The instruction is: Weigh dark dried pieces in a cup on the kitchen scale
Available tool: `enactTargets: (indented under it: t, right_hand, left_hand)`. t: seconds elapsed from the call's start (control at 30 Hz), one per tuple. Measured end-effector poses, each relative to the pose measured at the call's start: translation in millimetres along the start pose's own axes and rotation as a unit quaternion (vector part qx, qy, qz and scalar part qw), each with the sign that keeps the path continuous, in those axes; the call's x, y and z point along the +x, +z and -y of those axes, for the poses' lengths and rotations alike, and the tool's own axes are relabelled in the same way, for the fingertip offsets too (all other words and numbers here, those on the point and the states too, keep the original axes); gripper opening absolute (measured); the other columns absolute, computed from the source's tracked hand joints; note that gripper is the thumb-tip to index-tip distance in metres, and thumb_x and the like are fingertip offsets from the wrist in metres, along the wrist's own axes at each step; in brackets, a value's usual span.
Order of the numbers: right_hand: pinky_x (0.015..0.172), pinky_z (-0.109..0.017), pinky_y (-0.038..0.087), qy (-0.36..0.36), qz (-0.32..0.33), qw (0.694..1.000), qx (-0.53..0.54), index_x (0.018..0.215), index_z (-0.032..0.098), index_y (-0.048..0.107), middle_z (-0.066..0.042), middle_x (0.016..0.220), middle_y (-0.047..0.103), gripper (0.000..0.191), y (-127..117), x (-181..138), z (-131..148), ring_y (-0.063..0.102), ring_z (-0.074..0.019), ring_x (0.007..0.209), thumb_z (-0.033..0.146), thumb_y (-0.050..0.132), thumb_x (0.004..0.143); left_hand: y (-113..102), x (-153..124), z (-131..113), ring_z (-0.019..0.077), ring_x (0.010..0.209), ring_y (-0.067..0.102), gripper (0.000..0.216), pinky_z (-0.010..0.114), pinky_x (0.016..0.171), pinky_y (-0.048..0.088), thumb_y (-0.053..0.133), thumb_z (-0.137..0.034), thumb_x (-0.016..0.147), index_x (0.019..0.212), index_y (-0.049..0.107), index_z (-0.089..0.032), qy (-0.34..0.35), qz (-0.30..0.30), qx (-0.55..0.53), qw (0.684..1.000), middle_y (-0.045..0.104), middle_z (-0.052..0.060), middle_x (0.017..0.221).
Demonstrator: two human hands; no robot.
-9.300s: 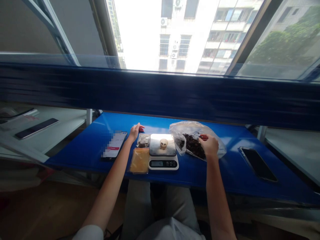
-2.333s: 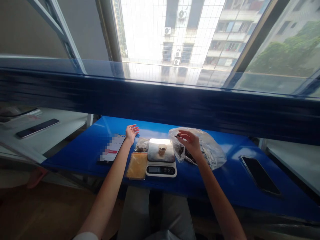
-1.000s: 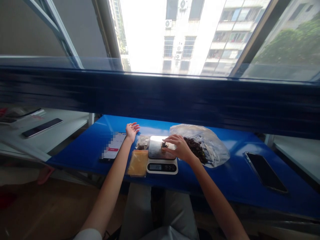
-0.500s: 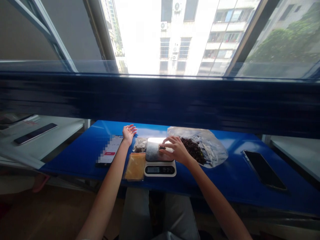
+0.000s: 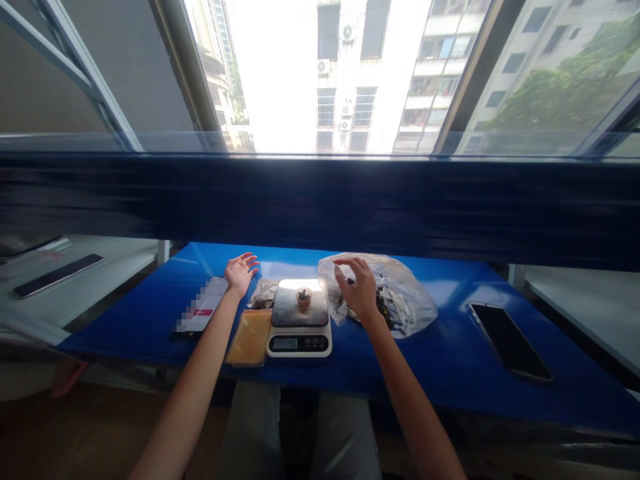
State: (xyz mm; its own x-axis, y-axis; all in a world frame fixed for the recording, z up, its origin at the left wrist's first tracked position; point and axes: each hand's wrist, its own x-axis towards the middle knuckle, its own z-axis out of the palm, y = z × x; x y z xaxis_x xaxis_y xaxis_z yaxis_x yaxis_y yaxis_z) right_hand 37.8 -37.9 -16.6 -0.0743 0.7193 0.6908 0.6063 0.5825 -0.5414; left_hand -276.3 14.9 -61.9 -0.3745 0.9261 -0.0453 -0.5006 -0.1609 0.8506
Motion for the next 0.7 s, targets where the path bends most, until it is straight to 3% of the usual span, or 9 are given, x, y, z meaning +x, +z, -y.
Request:
enactTargets:
  t: [0.07,0.17,0.27,0.5,0.7]
  right_hand:
    - [0.080,-0.037,0.046,0.088,-0.027,0.994,-0.057,0.085,0.021,0.069,-0.008,0.087,0.071,0.019,-2,4,-13,0.063,-0.0253,0.087,0.029,0.052,0.083]
    - [0.072,-0.036,0.046,0.175,0.022,0.975,-0.132,0.075,0.021,0.071,-0.009,0.078,0.072,0.016,-2,3,-31,0.066,-0.0267,0.078,0.030,0.058,0.076]
    - [0.066,-0.035,0.045,0.214,0.080,0.959,-0.166,0.071,0.021,0.074,-0.010,0.075,0.073,0.016,-2,0,-40,0.067,-0.0283,0.074,0.031,0.062,0.072]
    - [0.065,-0.033,0.041,0.186,0.180,0.952,-0.166,0.077,0.021,0.077,-0.010,0.082,0.075,0.029,-3,0,-39,0.068,-0.0295,0.081,0.046,0.061,0.074]
    - [0.064,-0.030,0.038,0.140,0.261,0.937,-0.186,0.085,0.022,0.077,-0.007,0.090,0.075,0.029,-9,2,-42,0.066,-0.0271,0.087,0.044,0.059,0.074]
  left_hand:
    - [-3,2,-1,0.0183,0.075,0.059,0.030,0.027,0.059,0.044,0.044,-0.033,0.070,0.085,0.062,-0.014,0.004,0.025,0.022,0.999,0.064,0.010,0.087]
    - [-5,3,-1,0.0179,0.073,0.060,0.029,0.026,0.059,0.044,0.046,-0.031,0.069,0.085,0.063,-0.013,0.011,0.042,0.045,0.998,0.065,0.010,0.085]
    - [-5,3,-2,0.0172,0.071,0.060,0.028,0.025,0.058,0.044,0.046,-0.029,0.068,0.083,0.062,-0.012,0.019,0.026,0.044,0.999,0.066,0.009,0.081]
    - [-2,1,0,0.0173,0.067,0.060,0.027,0.025,0.055,0.043,0.047,-0.029,0.068,0.082,0.061,-0.011,0.012,0.013,0.017,1.000,0.066,0.010,0.078]
    - [3,1,9,0.0185,0.066,0.061,0.026,0.026,0.054,0.044,0.047,-0.025,0.063,0.080,0.061,-0.011,0.014,0.014,-0.008,1.000,0.066,0.011,0.078]
